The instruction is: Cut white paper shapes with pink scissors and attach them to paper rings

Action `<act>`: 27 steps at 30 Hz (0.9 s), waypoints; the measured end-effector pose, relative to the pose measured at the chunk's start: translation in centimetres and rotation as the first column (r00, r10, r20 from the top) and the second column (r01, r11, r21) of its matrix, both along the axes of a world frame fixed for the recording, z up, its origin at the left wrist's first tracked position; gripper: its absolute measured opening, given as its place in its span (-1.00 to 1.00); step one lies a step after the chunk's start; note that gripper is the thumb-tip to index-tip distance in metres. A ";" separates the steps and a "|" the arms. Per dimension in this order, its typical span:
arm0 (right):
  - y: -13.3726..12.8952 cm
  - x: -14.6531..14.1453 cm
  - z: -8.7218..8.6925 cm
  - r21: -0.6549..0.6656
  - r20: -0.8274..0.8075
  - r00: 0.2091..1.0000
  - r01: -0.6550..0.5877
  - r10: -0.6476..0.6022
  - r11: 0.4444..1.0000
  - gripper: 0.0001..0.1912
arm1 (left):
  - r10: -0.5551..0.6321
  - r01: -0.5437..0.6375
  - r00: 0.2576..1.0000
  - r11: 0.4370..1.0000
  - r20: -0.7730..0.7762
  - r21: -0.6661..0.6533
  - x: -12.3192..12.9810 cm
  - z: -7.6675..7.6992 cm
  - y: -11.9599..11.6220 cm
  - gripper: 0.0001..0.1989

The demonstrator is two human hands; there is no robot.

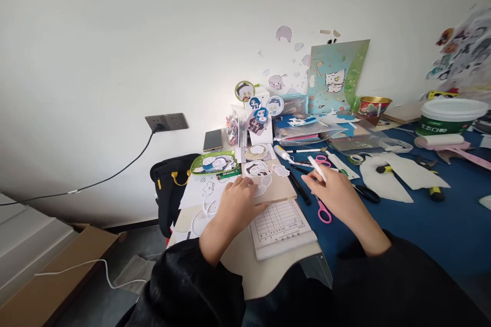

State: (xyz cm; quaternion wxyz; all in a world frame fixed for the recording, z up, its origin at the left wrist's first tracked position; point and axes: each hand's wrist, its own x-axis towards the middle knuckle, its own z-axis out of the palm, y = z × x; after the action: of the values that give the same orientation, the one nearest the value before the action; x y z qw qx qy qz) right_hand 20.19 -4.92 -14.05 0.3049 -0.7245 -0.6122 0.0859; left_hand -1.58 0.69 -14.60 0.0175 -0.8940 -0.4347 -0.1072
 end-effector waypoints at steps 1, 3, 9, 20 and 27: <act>-0.5 0.2 0.0 -0.003 -0.030 1.000 -0.002 0.002 1.000 -0.72 | -0.010 0.010 1.000 1.000 -0.010 -0.013 -0.1 0.2 0.0 -0.70; -1.3 0.3 -0.1 0.001 -0.123 0.992 -0.020 0.020 1.000 -0.70 | -0.034 0.034 0.999 0.999 -0.016 -0.027 -0.4 0.3 0.0 -0.79; -2.8 -0.3 -0.3 0.015 -0.554 0.825 -0.120 0.108 0.993 -0.60 | -0.087 0.113 0.955 0.991 0.283 -0.075 -1.1 1.0 0.1 -0.81; -3.1 -2.8 0.0 0.158 -0.899 0.281 -0.505 0.335 0.849 -0.59 | 0.083 0.468 0.602 0.769 0.794 -0.436 0.0 2.7 -1.1 -0.72; -2.6 -3.4 -0.6 0.201 -0.955 0.174 -0.221 0.241 0.954 -0.74 | 0.209 0.540 0.584 0.621 0.784 -0.568 0.5 1.5 -1.1 -0.68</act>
State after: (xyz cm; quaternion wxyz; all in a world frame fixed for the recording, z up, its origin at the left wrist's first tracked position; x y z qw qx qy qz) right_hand 16.79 -7.54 -14.69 0.6089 -0.4063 -0.3886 0.5596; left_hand -1.12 -0.37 -13.09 -0.5681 -0.7062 -0.2990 -0.2985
